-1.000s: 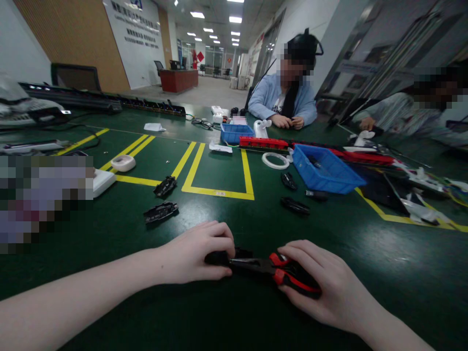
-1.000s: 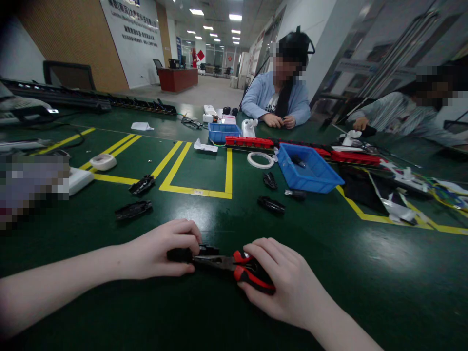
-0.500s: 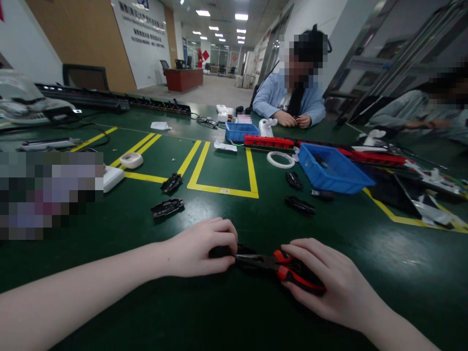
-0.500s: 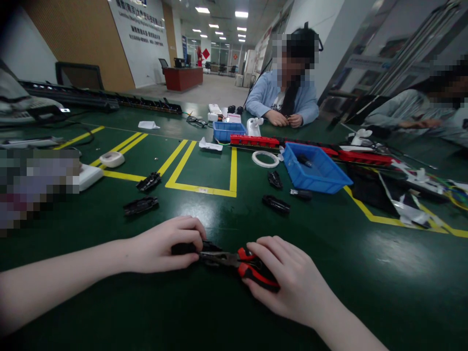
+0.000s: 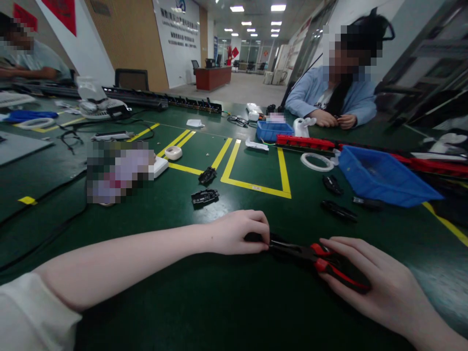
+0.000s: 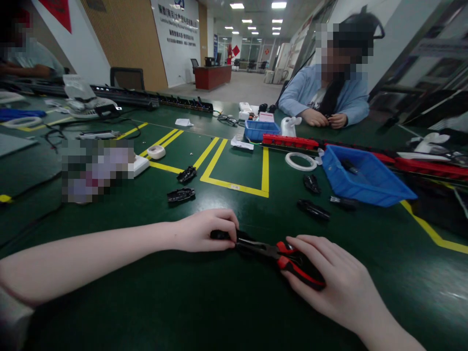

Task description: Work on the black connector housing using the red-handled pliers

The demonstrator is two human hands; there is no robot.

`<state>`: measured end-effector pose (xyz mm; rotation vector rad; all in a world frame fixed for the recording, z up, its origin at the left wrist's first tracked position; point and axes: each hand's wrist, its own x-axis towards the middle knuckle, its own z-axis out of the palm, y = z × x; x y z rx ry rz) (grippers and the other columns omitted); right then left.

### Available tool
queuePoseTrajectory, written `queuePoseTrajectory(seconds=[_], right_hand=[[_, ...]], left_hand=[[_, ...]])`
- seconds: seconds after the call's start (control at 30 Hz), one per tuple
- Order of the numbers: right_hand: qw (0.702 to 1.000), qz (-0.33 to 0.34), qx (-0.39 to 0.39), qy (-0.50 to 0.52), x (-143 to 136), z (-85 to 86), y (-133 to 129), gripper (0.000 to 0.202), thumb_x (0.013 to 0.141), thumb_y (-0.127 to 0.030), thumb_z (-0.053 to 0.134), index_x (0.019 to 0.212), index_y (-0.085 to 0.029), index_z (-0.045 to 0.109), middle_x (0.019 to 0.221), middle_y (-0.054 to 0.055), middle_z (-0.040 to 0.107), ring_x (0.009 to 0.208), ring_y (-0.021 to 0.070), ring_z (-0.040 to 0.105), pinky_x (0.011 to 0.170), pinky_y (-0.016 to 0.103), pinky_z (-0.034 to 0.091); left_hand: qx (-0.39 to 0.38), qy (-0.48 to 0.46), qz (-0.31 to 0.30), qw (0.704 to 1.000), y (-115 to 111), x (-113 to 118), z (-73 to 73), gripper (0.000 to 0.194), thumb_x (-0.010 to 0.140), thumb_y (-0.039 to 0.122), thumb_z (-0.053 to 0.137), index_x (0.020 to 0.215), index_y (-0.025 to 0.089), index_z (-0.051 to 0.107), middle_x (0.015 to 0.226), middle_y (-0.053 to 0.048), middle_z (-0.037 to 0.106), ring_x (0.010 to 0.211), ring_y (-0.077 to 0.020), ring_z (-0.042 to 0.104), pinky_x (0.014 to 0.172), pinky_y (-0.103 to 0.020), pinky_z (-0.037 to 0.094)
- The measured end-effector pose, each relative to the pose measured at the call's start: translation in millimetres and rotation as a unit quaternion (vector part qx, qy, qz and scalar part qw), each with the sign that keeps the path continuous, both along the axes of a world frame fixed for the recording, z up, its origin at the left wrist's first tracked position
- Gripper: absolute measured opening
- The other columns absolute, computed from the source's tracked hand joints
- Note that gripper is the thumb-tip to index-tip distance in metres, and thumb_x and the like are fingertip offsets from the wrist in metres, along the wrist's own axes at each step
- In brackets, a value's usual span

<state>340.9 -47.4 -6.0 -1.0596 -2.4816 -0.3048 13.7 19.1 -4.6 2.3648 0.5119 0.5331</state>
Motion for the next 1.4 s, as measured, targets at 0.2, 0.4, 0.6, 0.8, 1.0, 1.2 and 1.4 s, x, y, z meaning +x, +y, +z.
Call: queuePoseTrajectory(seconds=[0.2,0.4,0.6,0.8,1.0,1.2,1.4], right_hand=[[0.999,-0.034,-0.011,0.007,-1.5,-2.3,3.4,0.040,0.090,-0.044,0.062,0.124,-0.023,0.061,0.111,0.011,0.072,0.090,0.0274,0.074,0.072,0.042,0.063],[0.998,-0.053,-0.023,0.007,-1.4,-2.1,4.7,0.039,0.090,-0.043,0.061,0.123,-0.023,0.062,0.113,0.012,0.072,0.092,0.0292,0.072,0.074,0.046,0.061],[0.995,-0.091,-0.047,0.004,13.4,-7.4,12.9,0.044,0.091,-0.047,0.062,0.126,-0.021,0.061,0.115,0.012,0.070,0.098,0.0298,0.070,0.077,0.047,0.059],[0.994,-0.099,-0.007,-0.038,0.2,4.2,5.5,0.047,0.093,-0.047,0.059,0.130,-0.018,0.059,0.125,0.017,0.065,0.109,0.0368,0.065,0.084,0.057,0.055],[1.000,-0.004,-0.001,0.013,-74.9,28.1,-24.1,0.027,0.097,-0.023,0.055,0.123,-0.017,0.062,0.111,0.011,0.072,0.098,0.0233,0.069,0.083,0.040,0.057],[0.998,0.048,-0.034,0.027,-120.2,22.7,-30.4,0.017,0.097,-0.013,0.053,0.107,-0.015,0.066,0.101,0.009,0.072,0.087,0.0206,0.067,0.071,0.035,0.057],[0.992,0.047,-0.084,0.086,-114.1,15.3,-22.3,0.015,0.096,-0.014,0.055,0.105,-0.018,0.066,0.099,0.008,0.071,0.088,0.0193,0.066,0.072,0.035,0.059]], left_hand=[[-0.030,-0.006,0.014,0.999,-0.4,0.0,1.7,0.005,0.094,0.019,0.066,0.095,0.015,0.068,0.112,-0.008,0.061,0.101,-0.0191,0.064,0.090,-0.032,0.053],[0.005,0.003,0.062,0.998,-1.2,-0.8,4.4,0.006,0.094,0.020,0.066,0.092,0.014,0.068,0.108,-0.007,0.062,0.095,-0.0188,0.063,0.083,-0.032,0.052],[0.019,0.008,0.114,0.993,3.7,-2.7,-0.2,0.008,0.093,0.022,0.065,0.091,0.015,0.068,0.106,-0.007,0.064,0.097,-0.0208,0.063,0.088,-0.036,0.052],[-0.001,-0.010,0.069,0.998,2.3,-2.5,0.9,0.011,0.095,0.022,0.064,0.093,0.013,0.070,0.112,-0.008,0.063,0.100,-0.0196,0.064,0.089,-0.035,0.052],[0.033,-0.016,-0.026,0.999,-8.0,1.0,0.1,0.009,0.095,0.021,0.066,0.092,0.015,0.071,0.111,-0.007,0.065,0.102,-0.0195,0.064,0.091,-0.033,0.048],[0.003,-0.020,-0.037,0.999,-18.3,5.1,-0.3,0.003,0.088,0.014,0.068,0.088,0.013,0.071,0.105,-0.007,0.065,0.097,-0.0197,0.063,0.088,-0.032,0.049],[-0.080,-0.052,-0.027,0.995,-12.4,4.5,-2.3,0.005,0.091,0.014,0.067,0.090,0.014,0.072,0.105,-0.006,0.065,0.097,-0.0180,0.064,0.088,-0.031,0.053]])
